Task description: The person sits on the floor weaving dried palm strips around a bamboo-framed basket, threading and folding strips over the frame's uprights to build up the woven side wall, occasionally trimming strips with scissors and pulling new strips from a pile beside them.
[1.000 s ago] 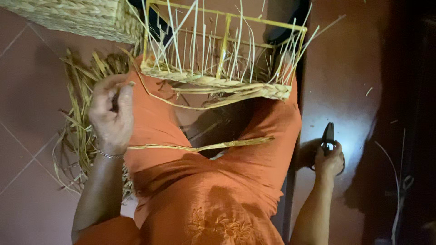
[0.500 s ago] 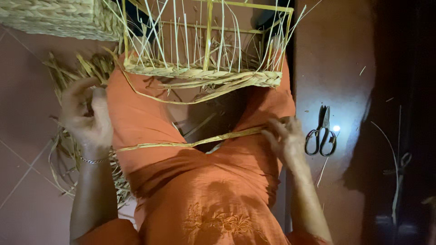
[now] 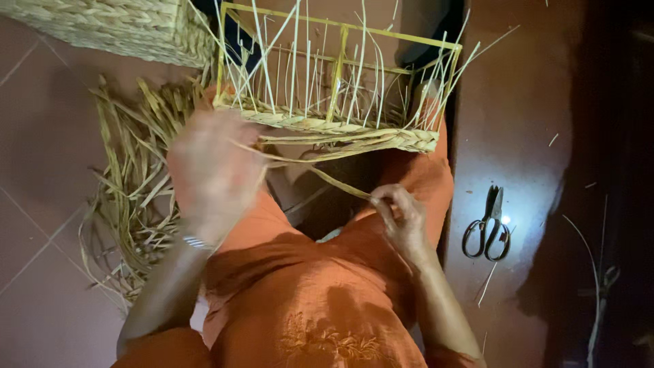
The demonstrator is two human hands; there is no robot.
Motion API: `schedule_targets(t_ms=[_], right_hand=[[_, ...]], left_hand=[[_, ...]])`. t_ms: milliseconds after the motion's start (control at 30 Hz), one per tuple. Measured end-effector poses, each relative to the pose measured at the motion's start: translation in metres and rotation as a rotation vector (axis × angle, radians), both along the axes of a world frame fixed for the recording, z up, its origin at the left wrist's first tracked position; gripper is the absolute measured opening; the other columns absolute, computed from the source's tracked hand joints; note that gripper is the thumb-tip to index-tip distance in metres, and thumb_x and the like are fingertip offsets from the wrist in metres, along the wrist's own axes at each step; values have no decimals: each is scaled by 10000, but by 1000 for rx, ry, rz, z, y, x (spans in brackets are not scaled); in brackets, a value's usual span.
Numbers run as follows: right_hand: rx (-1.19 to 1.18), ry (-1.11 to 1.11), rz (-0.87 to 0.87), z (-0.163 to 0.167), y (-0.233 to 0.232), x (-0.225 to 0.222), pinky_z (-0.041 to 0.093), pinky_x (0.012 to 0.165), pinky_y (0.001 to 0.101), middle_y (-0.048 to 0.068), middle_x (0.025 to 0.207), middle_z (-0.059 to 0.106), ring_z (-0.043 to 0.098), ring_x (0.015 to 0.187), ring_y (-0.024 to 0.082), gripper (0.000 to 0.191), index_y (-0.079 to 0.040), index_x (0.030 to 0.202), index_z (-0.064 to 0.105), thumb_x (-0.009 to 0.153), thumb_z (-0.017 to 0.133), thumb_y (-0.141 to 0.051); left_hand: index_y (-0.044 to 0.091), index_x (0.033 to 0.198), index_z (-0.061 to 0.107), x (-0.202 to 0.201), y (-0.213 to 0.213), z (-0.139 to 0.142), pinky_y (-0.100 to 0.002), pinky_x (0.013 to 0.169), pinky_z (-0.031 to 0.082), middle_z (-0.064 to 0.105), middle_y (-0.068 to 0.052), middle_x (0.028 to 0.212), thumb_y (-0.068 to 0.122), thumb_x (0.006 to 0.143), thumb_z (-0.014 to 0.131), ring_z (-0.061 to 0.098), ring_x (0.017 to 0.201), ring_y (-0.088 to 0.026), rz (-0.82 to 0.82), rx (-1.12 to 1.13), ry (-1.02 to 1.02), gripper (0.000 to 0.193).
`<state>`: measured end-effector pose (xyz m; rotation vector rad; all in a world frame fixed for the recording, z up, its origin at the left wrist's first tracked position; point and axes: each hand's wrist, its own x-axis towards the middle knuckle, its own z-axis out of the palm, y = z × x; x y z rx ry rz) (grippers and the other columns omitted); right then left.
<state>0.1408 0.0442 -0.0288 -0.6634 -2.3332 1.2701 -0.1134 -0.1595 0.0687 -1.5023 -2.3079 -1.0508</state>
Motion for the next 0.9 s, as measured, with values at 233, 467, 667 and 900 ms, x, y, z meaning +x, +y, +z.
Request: schedule_targets(t_ms=[233, 467, 667, 900], right_hand=[[-568, 270, -36, 6, -1, -21, 631, 814, 292, 118, 1053, 721, 724, 910, 161, 130, 37, 1087, 685, 974, 704, -25], [-120, 103, -321, -21, 60, -33, 620, 876, 280, 151, 1133, 739, 729, 1004, 192, 211, 26, 1230, 685, 1038, 670, -59], [231, 16, -320, -41, 77, -49, 526, 603, 294, 126, 888, 657, 618, 736, 193, 207, -16, 1178, 727, 974, 726, 23], [499, 140, -231, -51, 85, -55, 570, 706, 303, 74, 990, 693, 661, 881, 163, 134, -58, 1039, 672, 979, 763, 20]], left_hand=[[85, 1201, 701, 58, 88, -83, -479, 1008, 436, 652, -37, 1149, 176, 963, 725, 606, 1111, -234, -485, -192, -242, 256], [40, 953, 660, 33, 109, -99, -403, 764, 490, 532, -86, 915, 130, 982, 710, 549, 849, -221, -271, -286, -30, 107], [12, 1002, 636, 35, 148, -111, -390, 742, 529, 564, -106, 915, 79, 971, 677, 578, 792, -238, -308, -159, -261, 85], [47, 1000, 633, 42, 174, -124, -393, 733, 544, 632, -69, 934, 117, 973, 699, 656, 804, -247, -280, -92, -420, 100]])
